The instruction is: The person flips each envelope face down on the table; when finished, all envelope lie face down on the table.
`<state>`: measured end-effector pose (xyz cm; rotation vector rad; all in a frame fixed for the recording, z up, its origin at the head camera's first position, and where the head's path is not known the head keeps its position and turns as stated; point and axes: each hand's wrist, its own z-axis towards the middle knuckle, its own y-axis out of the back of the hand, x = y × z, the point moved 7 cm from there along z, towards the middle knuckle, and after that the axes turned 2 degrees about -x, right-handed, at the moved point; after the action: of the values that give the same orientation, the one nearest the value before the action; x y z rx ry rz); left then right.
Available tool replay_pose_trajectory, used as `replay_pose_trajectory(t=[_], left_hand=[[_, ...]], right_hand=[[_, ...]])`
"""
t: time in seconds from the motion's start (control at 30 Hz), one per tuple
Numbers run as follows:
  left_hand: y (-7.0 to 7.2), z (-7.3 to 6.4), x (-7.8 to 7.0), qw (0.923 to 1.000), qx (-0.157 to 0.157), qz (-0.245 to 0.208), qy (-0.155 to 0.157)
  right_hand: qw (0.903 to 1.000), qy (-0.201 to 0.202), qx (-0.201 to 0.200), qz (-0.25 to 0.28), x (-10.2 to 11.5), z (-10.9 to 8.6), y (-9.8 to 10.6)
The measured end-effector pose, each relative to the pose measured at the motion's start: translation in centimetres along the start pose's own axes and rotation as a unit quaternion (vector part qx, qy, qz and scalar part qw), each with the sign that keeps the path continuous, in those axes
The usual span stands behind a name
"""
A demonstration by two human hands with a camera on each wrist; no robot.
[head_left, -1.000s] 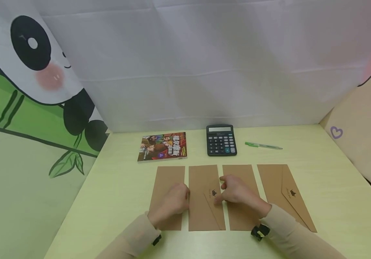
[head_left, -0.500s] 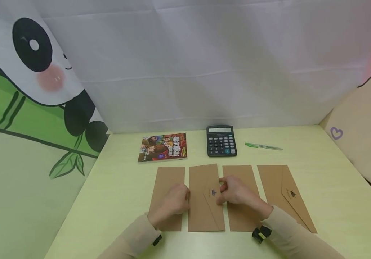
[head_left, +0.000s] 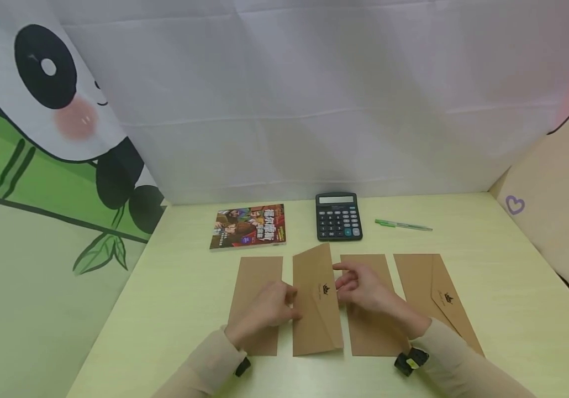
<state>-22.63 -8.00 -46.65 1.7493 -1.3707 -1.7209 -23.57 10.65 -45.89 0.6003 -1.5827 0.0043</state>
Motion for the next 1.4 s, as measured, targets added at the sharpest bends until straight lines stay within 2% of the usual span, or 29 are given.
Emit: replay_pose_trajectory(t=[0.2, 0.43, 0.6, 0.73, 0.9, 1.17, 1.4], left_hand=[[-0.1, 0.0, 0.0, 0.9986, 0.015, -0.050, 0.005], [-0.2, 0.0, -0.3, 0.9907, 0.034, -0.131, -0.019], [-0.3, -0.2, -0.3, 0.9843, 0.036, -0.171, -0.027], [-0.2, -0.3, -0.3, 0.9818, 0.029, -0.186, -0.027], [0.0, -0.5, -0.6, 0.9759, 0.028, -0.216, -0.019], [0.4, -0.7, -1.0, 0.9709, 0.023, -0.237, -0.027], [0.4, -0.9, -0.8, 0.9702, 0.026, -0.241, -0.002]], right_hand=[[0.9980, 0.023, 0.022, 0.054, 0.7, -0.2, 0.2], [0.9949, 0.051, 0.036, 0.079, 0.9, 0.0, -0.4], [0.9954, 0.071, 0.044, 0.046, 0.4, 0.4, -1.7], [0.9950, 0.091, 0.039, -0.017, 0.4, 0.7, -2.8], [0.9933, 0.086, 0.026, -0.073, 0.7, 0.8, -3.6], [0.9911, 0.078, 0.029, -0.105, 0.9, 0.9, -4.5], [0.9894, 0.070, 0.034, -0.123, 1.2, 0.9, -4.8]])
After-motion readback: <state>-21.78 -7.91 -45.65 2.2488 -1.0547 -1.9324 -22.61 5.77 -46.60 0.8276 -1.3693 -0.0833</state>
